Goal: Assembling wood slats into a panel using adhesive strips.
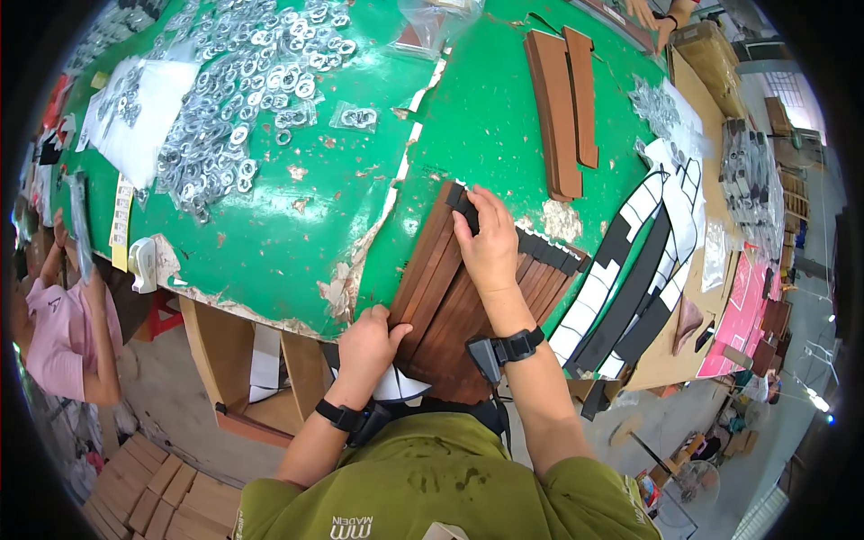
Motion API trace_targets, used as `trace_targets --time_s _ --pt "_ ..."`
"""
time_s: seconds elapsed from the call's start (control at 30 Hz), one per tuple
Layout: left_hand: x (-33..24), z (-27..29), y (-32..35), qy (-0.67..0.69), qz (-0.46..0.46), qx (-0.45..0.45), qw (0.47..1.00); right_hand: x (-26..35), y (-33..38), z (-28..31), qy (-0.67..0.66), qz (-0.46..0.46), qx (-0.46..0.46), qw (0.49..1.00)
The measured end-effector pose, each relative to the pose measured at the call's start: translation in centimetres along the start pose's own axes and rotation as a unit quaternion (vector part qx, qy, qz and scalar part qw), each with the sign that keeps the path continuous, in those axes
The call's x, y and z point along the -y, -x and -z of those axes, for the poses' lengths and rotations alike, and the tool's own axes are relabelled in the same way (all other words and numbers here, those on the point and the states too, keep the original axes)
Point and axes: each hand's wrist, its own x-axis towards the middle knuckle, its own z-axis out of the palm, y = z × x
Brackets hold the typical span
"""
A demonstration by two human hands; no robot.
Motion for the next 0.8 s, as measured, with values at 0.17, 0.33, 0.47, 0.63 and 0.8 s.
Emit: trace_targets --time_s 0.17,0.33,0.47,0.63,0.8 --pt "1.8 -0.4 -0.1 0.041 0.0 -0.003 0.999 -0.2 0.0 -0.3 0.007 -0.012 -0.029 0.999" --pt "2.4 -0.8 -0.3 0.059 0.01 -0.022 0.998 -0.8 -0.2 0.3 0.014 0.019 0.0 1.0" --pt "2.2 -0.8 -0.4 0.071 0.016 -0.018 0.997 -0.4 -0.5 0.3 0.026 0.043 0.001 0.999" --pt "2.0 -0.3 -0.6 0.082 0.028 -0.003 0.996 -0.5 -0.5 0.3 0.054 0.048 0.01 0.997" --pt "2.4 -0.8 -0.5 0.077 0.012 -0.019 0.997 -0.4 -0.7 0.5 0.065 0.057 0.03 0.996"
